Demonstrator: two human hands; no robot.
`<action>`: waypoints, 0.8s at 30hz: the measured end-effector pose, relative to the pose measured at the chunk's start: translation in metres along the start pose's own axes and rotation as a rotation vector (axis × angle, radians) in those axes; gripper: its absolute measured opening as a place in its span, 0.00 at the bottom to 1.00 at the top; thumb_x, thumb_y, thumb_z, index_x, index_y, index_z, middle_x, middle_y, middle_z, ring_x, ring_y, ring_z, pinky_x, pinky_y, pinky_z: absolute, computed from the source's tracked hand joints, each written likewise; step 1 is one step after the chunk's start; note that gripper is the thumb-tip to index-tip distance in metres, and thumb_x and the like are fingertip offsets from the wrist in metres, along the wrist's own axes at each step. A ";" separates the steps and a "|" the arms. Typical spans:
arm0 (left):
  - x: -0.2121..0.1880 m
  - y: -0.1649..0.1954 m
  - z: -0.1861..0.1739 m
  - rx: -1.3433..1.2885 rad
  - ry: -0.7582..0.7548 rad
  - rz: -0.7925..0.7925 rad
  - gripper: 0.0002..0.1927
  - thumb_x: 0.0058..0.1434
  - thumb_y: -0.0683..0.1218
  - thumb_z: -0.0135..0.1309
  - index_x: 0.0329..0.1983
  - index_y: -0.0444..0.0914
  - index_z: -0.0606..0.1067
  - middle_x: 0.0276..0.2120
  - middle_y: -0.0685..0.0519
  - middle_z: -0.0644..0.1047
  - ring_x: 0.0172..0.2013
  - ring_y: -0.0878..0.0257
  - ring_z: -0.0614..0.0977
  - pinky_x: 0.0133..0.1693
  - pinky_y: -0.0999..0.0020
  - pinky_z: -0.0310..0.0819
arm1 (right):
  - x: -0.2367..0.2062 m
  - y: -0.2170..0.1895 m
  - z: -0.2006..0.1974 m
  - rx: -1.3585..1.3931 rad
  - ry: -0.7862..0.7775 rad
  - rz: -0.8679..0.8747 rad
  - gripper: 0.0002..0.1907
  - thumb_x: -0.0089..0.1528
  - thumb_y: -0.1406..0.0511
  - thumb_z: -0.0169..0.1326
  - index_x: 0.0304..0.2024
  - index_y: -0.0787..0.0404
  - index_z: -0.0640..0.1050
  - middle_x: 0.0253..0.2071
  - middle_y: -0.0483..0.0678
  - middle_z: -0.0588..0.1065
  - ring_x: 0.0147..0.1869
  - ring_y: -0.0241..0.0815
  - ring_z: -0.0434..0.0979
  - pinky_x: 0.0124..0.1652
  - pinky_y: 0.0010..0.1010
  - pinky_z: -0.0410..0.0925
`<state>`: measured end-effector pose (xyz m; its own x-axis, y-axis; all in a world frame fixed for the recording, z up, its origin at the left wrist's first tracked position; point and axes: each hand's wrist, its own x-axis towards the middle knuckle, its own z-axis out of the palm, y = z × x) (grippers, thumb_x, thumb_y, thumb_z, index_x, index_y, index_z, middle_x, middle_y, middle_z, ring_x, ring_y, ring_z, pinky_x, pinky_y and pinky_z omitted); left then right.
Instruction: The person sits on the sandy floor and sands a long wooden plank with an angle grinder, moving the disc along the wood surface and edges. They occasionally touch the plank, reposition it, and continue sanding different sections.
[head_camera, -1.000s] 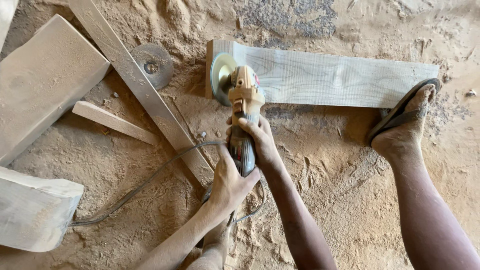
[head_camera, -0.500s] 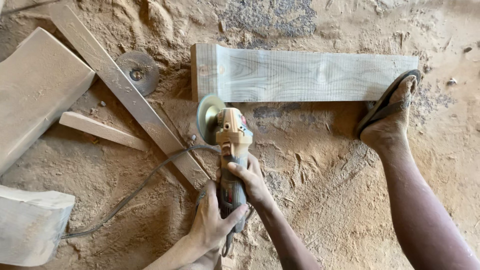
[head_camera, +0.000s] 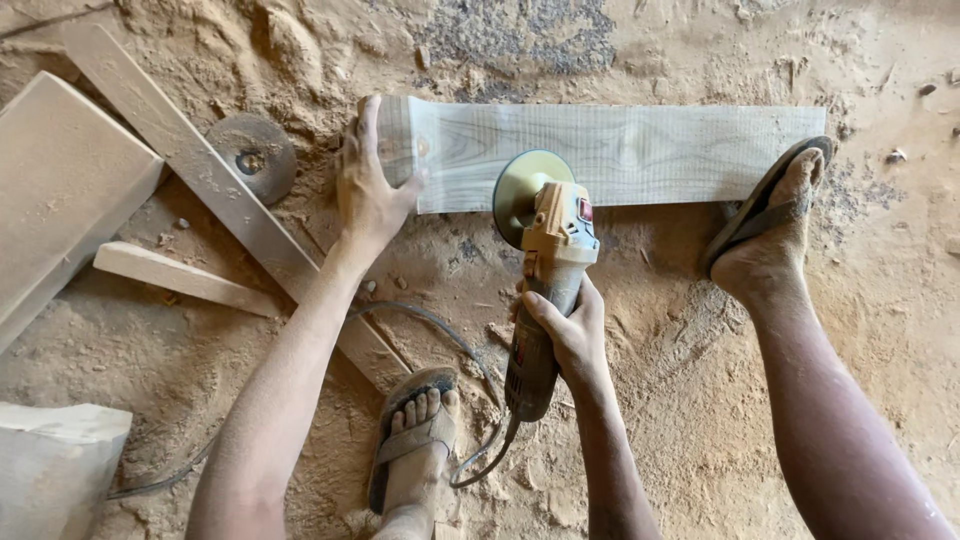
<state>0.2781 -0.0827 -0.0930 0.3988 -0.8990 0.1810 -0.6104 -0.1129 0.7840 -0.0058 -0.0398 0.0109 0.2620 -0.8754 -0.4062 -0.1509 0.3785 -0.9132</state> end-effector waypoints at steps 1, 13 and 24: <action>0.002 -0.002 0.003 -0.018 0.005 -0.053 0.41 0.59 0.47 0.62 0.72 0.32 0.58 0.64 0.34 0.68 0.62 0.43 0.71 0.61 0.37 0.61 | 0.003 -0.001 -0.001 -0.027 -0.001 -0.025 0.24 0.58 0.61 0.62 0.51 0.66 0.72 0.40 0.51 0.79 0.40 0.41 0.83 0.42 0.36 0.79; -0.136 0.062 -0.023 -0.361 -0.138 -0.538 0.18 0.63 0.46 0.53 0.56 0.38 0.73 0.39 0.46 0.79 0.35 0.61 0.80 0.34 0.63 0.80 | 0.059 -0.003 0.030 -0.216 -0.058 -0.080 0.23 0.56 0.65 0.63 0.51 0.65 0.73 0.40 0.50 0.80 0.40 0.38 0.83 0.42 0.33 0.78; -0.175 0.142 0.037 -0.732 -0.651 -0.922 0.45 0.44 0.39 0.67 0.63 0.37 0.56 0.50 0.46 0.75 0.43 0.57 0.84 0.43 0.64 0.89 | 0.031 0.021 0.022 -0.440 0.020 -0.060 0.25 0.54 0.62 0.65 0.50 0.64 0.74 0.40 0.50 0.80 0.41 0.39 0.82 0.44 0.34 0.77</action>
<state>0.0964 0.0432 -0.0355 -0.0574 -0.6774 -0.7333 0.2873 -0.7147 0.6377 0.0205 -0.0520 -0.0215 0.2649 -0.8991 -0.3485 -0.5288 0.1668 -0.8322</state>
